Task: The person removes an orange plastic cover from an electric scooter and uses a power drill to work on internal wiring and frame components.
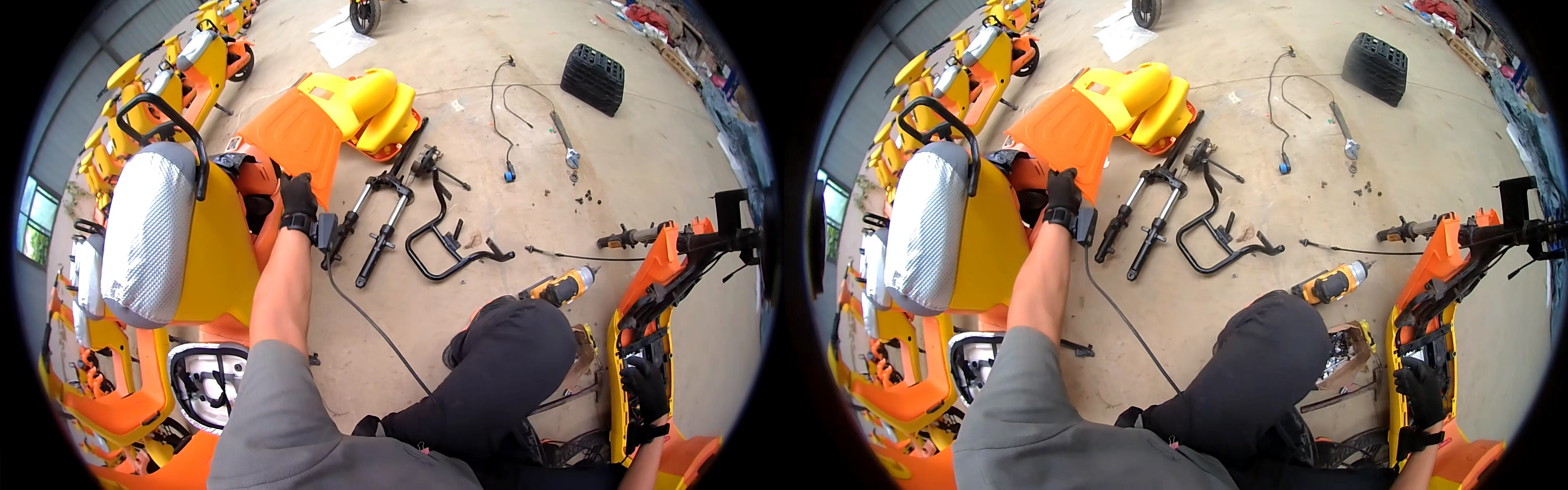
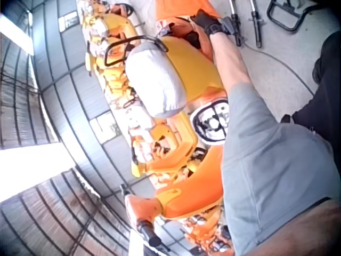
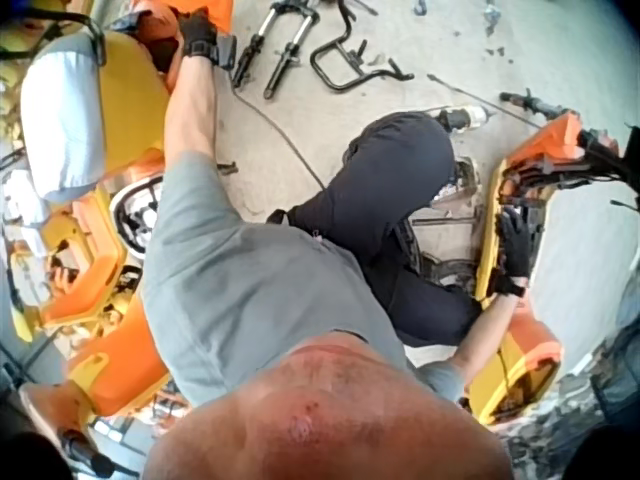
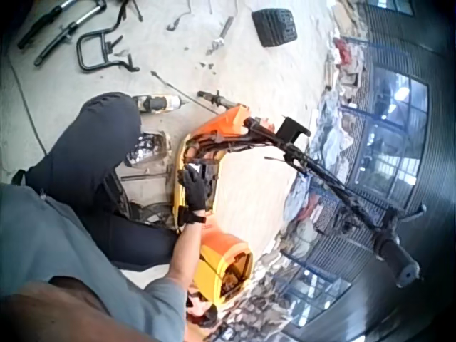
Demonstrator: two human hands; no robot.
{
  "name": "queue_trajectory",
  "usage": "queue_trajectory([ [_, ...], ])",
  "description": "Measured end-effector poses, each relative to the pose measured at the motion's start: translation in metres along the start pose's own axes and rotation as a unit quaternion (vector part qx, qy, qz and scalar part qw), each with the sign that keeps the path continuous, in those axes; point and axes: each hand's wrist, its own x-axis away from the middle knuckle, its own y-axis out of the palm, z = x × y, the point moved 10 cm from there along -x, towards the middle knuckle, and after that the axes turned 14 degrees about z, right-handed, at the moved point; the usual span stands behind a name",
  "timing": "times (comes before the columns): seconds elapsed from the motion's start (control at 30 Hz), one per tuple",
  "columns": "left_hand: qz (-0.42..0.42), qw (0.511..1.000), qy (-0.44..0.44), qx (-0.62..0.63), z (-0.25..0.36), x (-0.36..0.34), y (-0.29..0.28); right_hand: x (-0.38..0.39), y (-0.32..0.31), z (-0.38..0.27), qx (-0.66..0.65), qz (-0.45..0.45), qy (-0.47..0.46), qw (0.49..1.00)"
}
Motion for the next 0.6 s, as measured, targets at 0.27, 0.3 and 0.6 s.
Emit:
queue_trajectory([
  [0.27, -0.052, 0.938, 0.252, -0.231, -0.011, -0.094, -0.026, -0.024, 0.044, -0.009, -0.020, -0.042, 0.018, 0.999],
  [0.3, -0.057, 0.903, 0.303, -0.299, -0.012, -0.091, -0.020, -0.026, 0.046, -0.008, -0.022, -0.039, 0.027, 0.999],
  [0.6, -0.022, 0.901, 0.325, -0.287, -0.012, -0.079, 0.008, -0.039, 0.071, -0.018, 0.006, -0.063, 0.064, 0.996],
])
